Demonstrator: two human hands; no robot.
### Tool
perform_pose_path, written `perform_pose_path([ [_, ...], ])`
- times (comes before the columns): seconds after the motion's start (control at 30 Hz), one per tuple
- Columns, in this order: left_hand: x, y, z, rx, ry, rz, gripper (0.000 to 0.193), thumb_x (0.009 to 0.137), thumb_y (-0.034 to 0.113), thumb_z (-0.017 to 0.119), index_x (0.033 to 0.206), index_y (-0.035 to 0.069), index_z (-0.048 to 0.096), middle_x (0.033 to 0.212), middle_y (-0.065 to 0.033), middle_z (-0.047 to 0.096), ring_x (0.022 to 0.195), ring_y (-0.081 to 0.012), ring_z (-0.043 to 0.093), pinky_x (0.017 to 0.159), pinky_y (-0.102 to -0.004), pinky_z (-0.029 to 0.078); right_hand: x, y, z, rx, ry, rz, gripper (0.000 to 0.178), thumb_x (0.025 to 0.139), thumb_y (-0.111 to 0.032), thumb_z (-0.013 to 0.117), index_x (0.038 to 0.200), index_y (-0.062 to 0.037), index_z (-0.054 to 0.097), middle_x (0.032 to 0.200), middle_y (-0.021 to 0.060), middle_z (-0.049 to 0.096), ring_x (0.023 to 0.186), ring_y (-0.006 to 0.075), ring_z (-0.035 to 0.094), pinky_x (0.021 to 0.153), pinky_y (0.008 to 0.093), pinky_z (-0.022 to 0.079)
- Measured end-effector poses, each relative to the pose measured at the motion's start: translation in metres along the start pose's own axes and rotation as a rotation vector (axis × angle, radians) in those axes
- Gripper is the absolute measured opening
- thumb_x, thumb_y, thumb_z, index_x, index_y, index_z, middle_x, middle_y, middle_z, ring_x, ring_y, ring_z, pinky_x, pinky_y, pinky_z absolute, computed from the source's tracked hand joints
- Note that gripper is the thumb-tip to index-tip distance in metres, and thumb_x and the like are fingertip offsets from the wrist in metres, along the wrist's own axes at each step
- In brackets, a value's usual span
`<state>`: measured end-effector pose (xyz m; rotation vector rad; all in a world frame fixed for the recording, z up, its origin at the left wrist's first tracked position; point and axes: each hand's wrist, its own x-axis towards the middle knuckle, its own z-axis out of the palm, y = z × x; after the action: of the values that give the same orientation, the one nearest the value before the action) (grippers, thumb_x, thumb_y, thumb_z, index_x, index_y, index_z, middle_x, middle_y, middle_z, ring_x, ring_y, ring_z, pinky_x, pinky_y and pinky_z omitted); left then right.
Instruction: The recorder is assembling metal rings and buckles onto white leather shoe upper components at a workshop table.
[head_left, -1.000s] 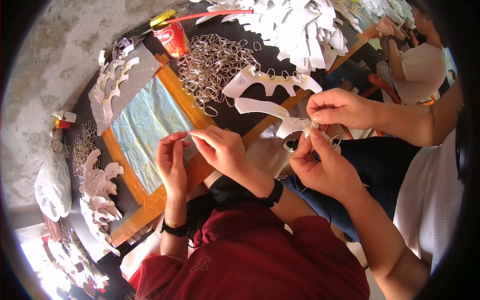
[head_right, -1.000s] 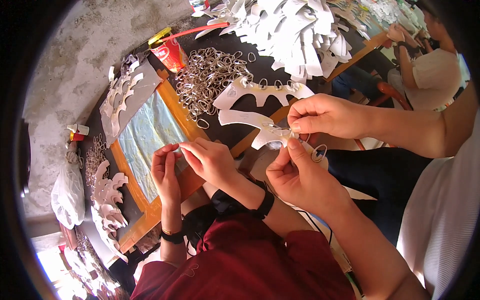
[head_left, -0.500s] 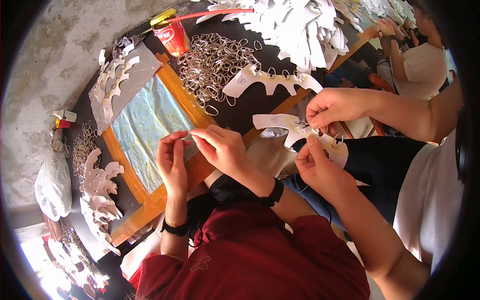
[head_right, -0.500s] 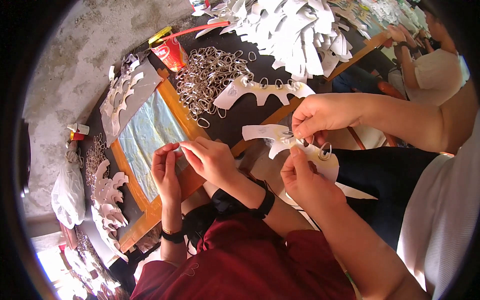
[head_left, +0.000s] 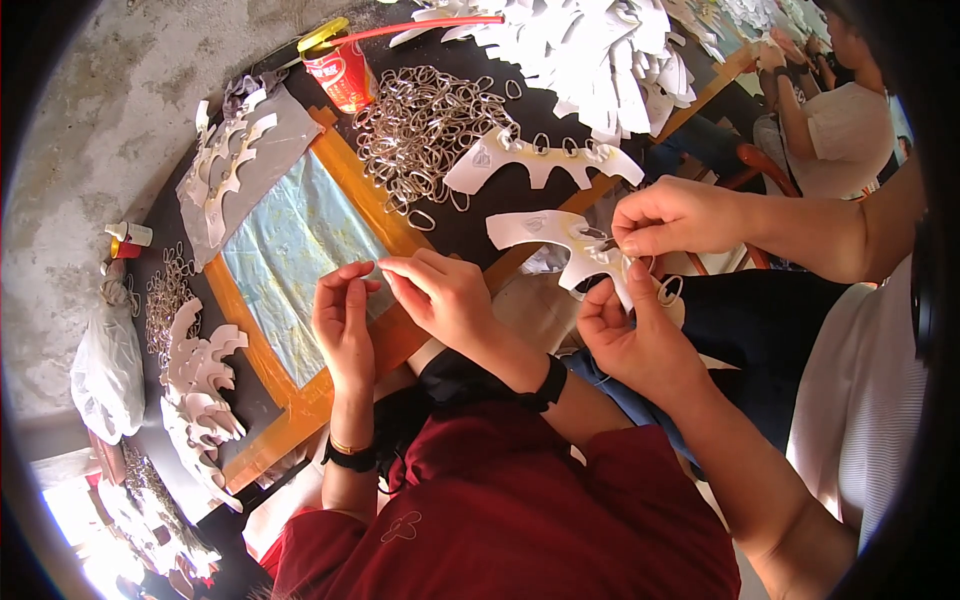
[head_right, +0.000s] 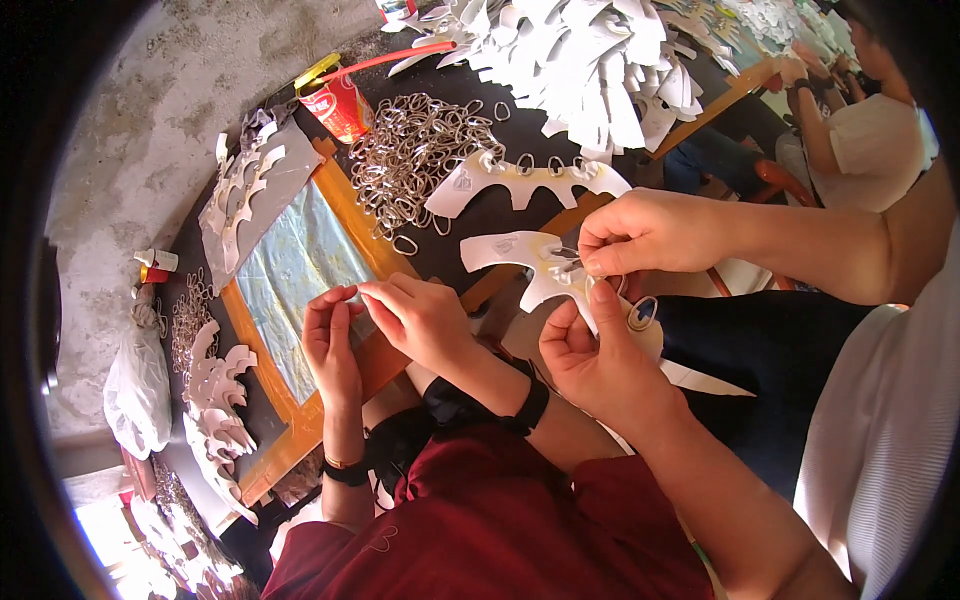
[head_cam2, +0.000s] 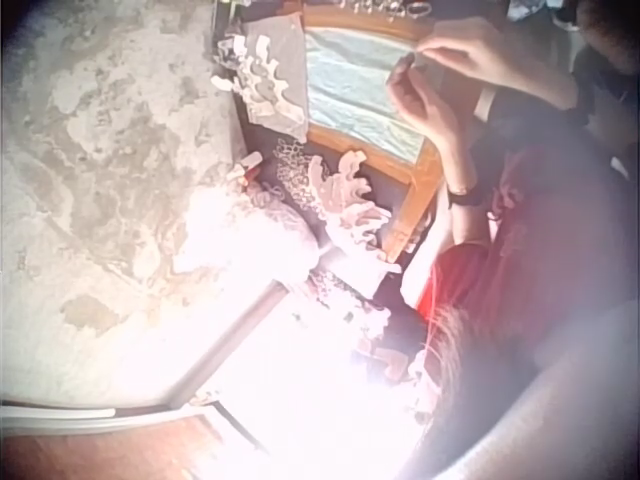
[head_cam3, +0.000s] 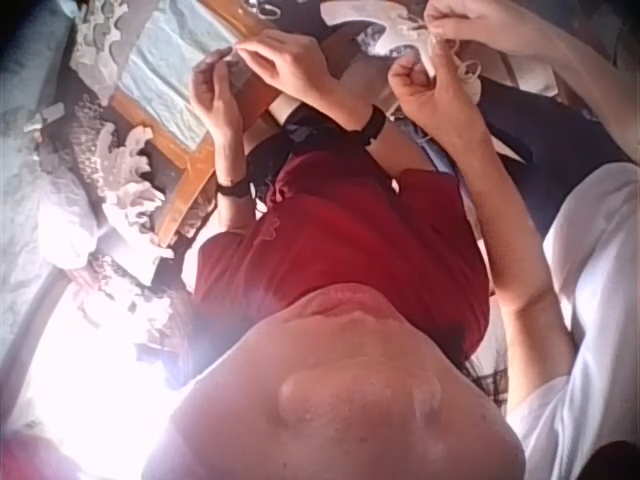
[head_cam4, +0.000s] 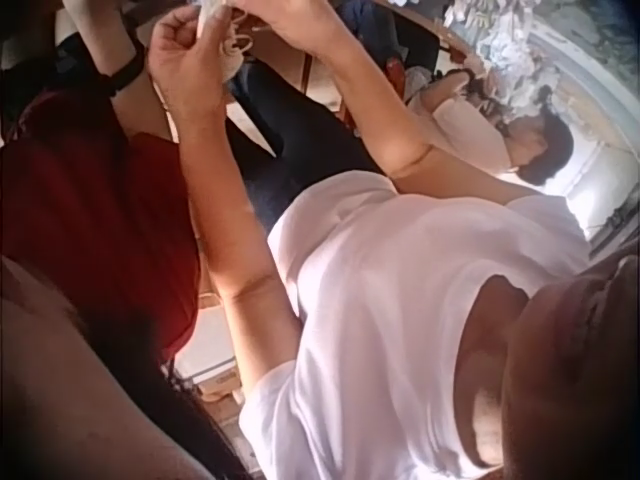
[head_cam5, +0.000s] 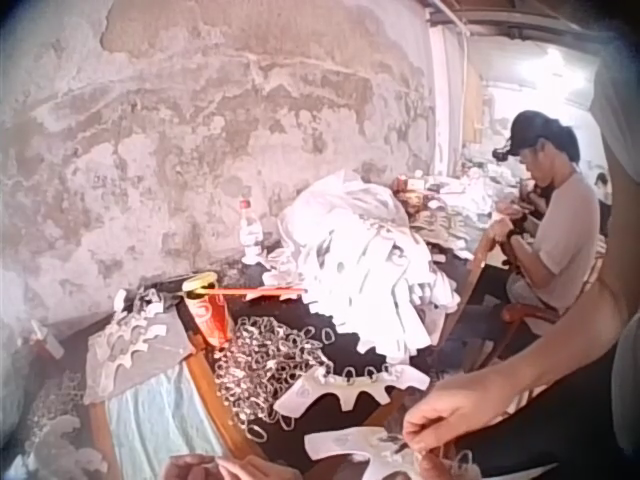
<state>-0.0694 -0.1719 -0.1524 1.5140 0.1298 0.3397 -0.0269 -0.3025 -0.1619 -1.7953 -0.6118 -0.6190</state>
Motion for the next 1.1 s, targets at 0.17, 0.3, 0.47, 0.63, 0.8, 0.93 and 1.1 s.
perform_pose_path([
  [0.17, 0.0, 0.0001, 0.0006, 0.003, 0.0, 0.001, 0.015, 0.094, 0.007, 0.048, 0.106, -0.001, 0.052, 0.104, -0.0089, 0.06, 0.088, -0.0126, 0.057, 0.083, -0.0255, 0.045, 0.0004, -0.0004, -0.0004, -0.011, -0.007, -0.001, 0.016, 0.076, -0.002, 0.065, 0.091, -0.0071, 0.064, 0.066, 0.0047, 0.058, 0.051, 0.0199, 0.057, 0.045, 0.0298, 0.044],
  [0.3, 0.0, -0.0004, 0.0005, -0.004, 0.006, 0.002, 0.015, 0.094, 0.007, 0.048, 0.106, -0.001, 0.052, 0.104, -0.0087, 0.06, 0.088, -0.0125, 0.057, 0.083, -0.0254, 0.045, 0.0001, -0.0007, -0.0006, -0.01, -0.01, 0.004, 0.017, 0.076, -0.002, 0.065, 0.091, -0.0073, 0.064, 0.066, 0.0046, 0.057, 0.051, 0.0197, 0.057, 0.045, 0.0297, 0.044],
  [0.47, 0.0002, -0.0018, 0.0008, -0.009, 0.006, -0.003, 0.015, 0.094, 0.007, 0.048, 0.106, -0.001, 0.053, 0.103, -0.0086, 0.06, 0.088, -0.0125, 0.057, 0.083, -0.0254, 0.045, 0.0006, -0.0011, -0.0019, -0.024, -0.015, 0.004, 0.016, 0.076, -0.002, 0.066, 0.091, -0.0079, 0.065, 0.065, 0.004, 0.056, 0.051, 0.0193, 0.056, 0.045, 0.0294, 0.043],
  [0.63, 0.0001, -0.0013, -0.0001, 0.004, 0.01, -0.001, 0.015, 0.094, 0.007, 0.048, 0.106, -0.001, 0.053, 0.103, -0.0085, 0.06, 0.088, -0.0123, 0.057, 0.083, -0.0253, 0.045, 0.0005, -0.0008, -0.0002, -0.025, -0.006, -0.004, 0.016, 0.075, -0.002, 0.066, 0.091, -0.0081, 0.064, 0.064, 0.0036, 0.056, 0.05, 0.0191, 0.056, 0.044, 0.0294, 0.043],
  [0.8, 0.0001, -0.0015, 0.0003, 0.002, 0.009, -0.001, 0.015, 0.094, 0.007, 0.049, 0.106, 0.0, 0.053, 0.103, -0.0085, 0.06, 0.088, -0.0124, 0.057, 0.083, -0.0254, 0.045, -0.0002, 0.0, 0.0001, -0.023, -0.002, -0.002, 0.016, 0.075, -0.002, 0.066, 0.091, -0.0081, 0.064, 0.064, 0.0035, 0.056, 0.05, 0.0191, 0.056, 0.045, 0.0295, 0.043],
  [0.93, -0.0003, -0.0012, -0.0001, 0.005, 0.006, 0.0, 0.015, 0.094, 0.007, 0.049, 0.106, 0.0, 0.053, 0.103, -0.0086, 0.06, 0.089, -0.0123, 0.057, 0.083, -0.0254, 0.045, 0.0002, -0.0006, -0.0006, -0.016, -0.003, -0.003, 0.017, 0.075, -0.002, 0.066, 0.091, -0.008, 0.065, 0.064, 0.0038, 0.056, 0.05, 0.0192, 0.055, 0.045, 0.0295, 0.043],
  [1.1, 0.0, -0.0032, -0.0007, -0.001, 0.003, 0.007, 0.015, 0.094, 0.008, 0.049, 0.106, 0.0, 0.053, 0.103, -0.0088, 0.061, 0.089, -0.0124, 0.057, 0.084, -0.0255, 0.045, -0.0005, 0.0003, -0.0004, -0.021, -0.005, -0.008, 0.017, 0.075, -0.002, 0.066, 0.091, -0.0077, 0.065, 0.064, 0.004, 0.055, 0.05, 0.0193, 0.055, 0.045, 0.0295, 0.042],
])
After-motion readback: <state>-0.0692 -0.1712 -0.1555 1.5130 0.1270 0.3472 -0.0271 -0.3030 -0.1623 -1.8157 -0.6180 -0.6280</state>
